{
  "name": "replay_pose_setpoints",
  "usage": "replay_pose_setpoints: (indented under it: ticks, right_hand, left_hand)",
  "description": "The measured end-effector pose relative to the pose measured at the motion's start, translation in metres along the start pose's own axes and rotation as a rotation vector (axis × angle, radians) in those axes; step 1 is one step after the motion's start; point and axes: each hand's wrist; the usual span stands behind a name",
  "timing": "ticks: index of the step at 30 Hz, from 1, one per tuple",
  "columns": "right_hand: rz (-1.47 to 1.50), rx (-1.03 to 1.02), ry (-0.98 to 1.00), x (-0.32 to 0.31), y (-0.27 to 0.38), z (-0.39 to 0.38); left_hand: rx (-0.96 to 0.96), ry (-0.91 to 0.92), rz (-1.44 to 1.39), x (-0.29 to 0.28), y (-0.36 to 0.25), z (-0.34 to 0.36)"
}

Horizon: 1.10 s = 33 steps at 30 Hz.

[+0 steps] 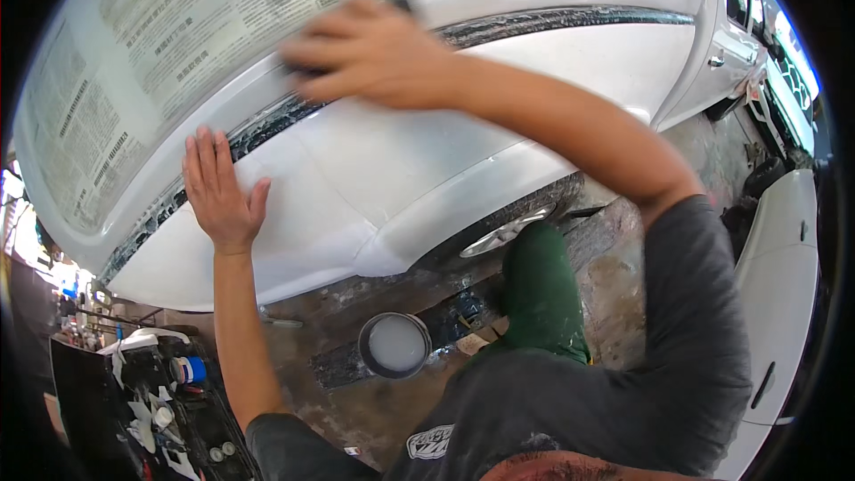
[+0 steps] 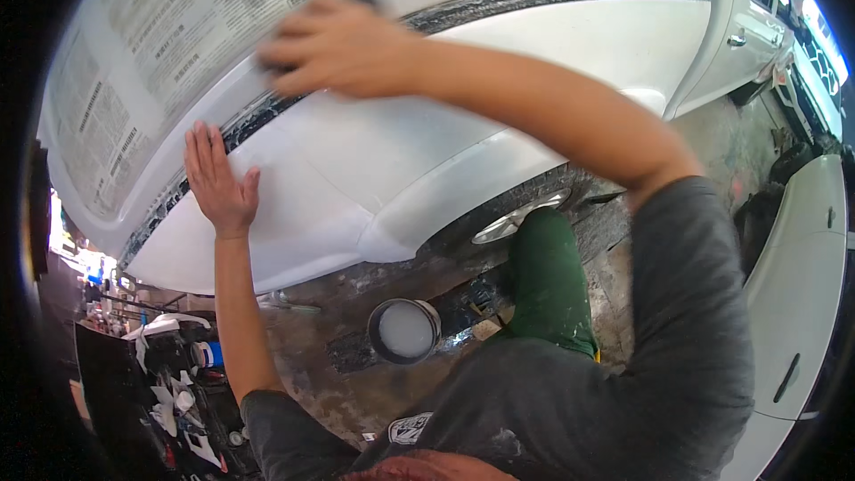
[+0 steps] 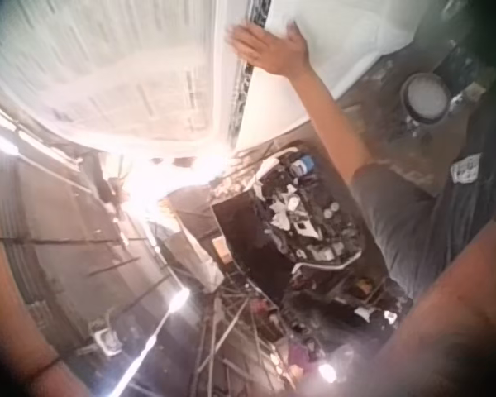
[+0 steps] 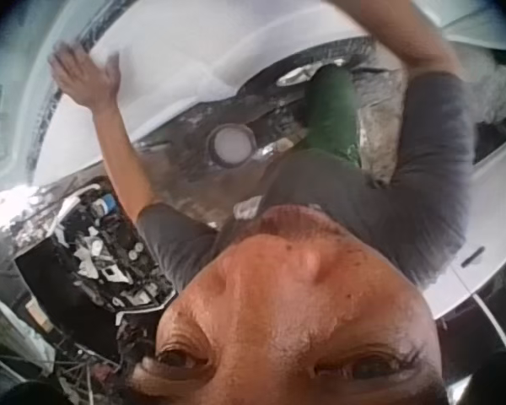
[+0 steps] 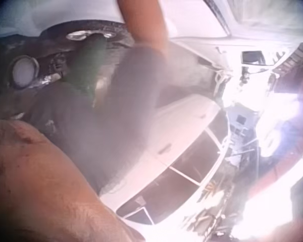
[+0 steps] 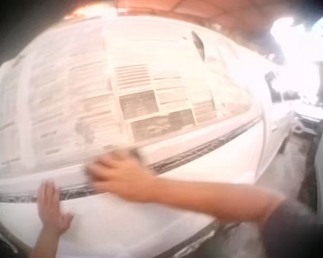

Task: The person sands the white body panels of a vehicle using a sanding block, frequently rinsing the block and the surface with water from a bucket and wiping the area with a cloth.

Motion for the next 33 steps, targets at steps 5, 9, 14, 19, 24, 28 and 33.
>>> replay_pose_setpoints:
  ticks: [5, 9, 14, 19, 24, 28, 33]
  right_hand:
    - [0.077, 0.087, 0.125, -0.021, 0.012, 0.006]
    - [-0.171, 0.073, 0.246, -0.071, -0.068, -0.102]
    - [-0.028, 0.059, 0.19, -0.045, -0.024, -0.04]
    - [0.082, 0.119, -0.01, 0.013, 0.065, 0.065]
    - [0.071, 0.163, 0.198, -0.021, 0.021, 0.011]
    - [-0.04, 0.313, 0.274, -0.079, 0.01, -0.039]
    - [0.435, 0.395, 0.407, -0.154, 0.11, -0.093]
  left_hand:
    - [0.022, -0.007, -0.05, -0.003, 0.002, 0.002]
    - [0.017, -0.041, -0.053, -0.004, -0.001, 0.005]
    - [0.014, -0.082, -0.012, 0.003, -0.012, 0.001]
    - [-0.096, -0.176, -0.066, 0.01, -0.003, -0.011]
    - [-0.311, -0.123, 0.015, -0.008, 0.001, -0.028]
    - [-0.581, -0.152, 0.1, -0.026, 0.041, -0.053]
    - [-0.792, -0.201, 0.1, -0.042, 0.073, -0.051]
Point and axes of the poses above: each hand's wrist, its own z-axis towards the middle knuckle, its own x-axis out of the palm, y = z × x, and after that the axes turned 8 degrees about -z, right-handed
